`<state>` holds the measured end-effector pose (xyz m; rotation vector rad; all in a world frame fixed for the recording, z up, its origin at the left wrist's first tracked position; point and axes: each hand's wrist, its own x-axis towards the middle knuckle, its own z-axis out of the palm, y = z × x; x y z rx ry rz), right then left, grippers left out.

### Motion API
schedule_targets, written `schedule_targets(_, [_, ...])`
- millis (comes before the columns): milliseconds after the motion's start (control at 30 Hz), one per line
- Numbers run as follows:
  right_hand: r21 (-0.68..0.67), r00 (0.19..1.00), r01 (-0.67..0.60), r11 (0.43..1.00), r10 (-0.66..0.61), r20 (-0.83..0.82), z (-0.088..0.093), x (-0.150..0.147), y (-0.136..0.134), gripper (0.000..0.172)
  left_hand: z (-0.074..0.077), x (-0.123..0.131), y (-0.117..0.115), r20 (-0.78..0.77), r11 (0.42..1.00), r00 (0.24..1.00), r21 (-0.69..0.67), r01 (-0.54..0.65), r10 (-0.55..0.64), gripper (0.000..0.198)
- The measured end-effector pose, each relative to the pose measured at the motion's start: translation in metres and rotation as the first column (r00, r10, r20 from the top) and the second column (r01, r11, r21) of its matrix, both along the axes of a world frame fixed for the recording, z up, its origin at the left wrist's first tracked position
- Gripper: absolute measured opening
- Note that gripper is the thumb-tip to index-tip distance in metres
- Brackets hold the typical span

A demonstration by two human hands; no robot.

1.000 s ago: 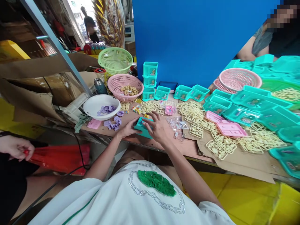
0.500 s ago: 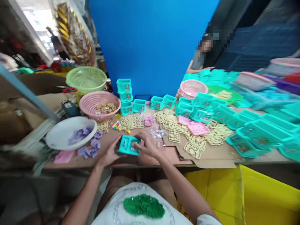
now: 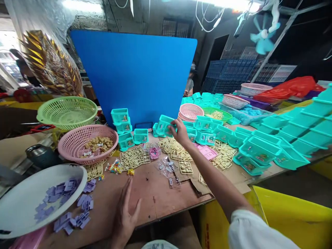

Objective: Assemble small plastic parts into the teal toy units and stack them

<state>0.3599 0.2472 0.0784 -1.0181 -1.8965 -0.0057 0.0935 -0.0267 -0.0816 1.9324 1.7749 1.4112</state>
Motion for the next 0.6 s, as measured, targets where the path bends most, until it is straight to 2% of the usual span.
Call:
schedule_targets(100, [-0.066,0.979,0.124,0.99,-0.112,0.172,0.005,0.001,0.069,0.019,-0.018,0.004,-0.003,-0.034,1.0,0.999,0.011,-0.019,0.02,0.067])
schedule_targets(167, [-0.101,0.96,0.169,0.98,-0.141,0.243,0.0,-0.002,0.099,0.021,-0.025,0.004,-0.002,-0.045,0.999,0.998,0.026,-0.032,0.033,0.068])
schedule_targets(233, [-0.117,0.954,0.183,0.976,-0.147,0.262,-0.007,-0.004,0.116,0.022,-0.029,0.004,-0.001,-0.043,0.999,0.998,0.025,-0.045,0.046,0.068])
schedule_targets(333, [-0.111,0.95,0.198,0.974,-0.163,0.266,-0.018,-0.003,0.126,0.03,-0.03,0.005,-0.001,-0.046,0.999,0.998,0.005,-0.044,0.044,0.068])
schedule_targets(467, [-0.101,0.951,0.2,0.975,-0.168,0.262,-0.024,-0.003,0.122,0.038,-0.025,0.007,-0.004,-0.082,1.0,0.996,-0.009,-0.029,0.028,0.07])
schedule_targets(600, [-0.034,0.971,0.1,0.994,-0.09,0.221,-0.023,-0.029,0.107,0.039,-0.016,0.009,-0.007,-0.105,0.999,0.994,-0.051,0.014,-0.019,0.071])
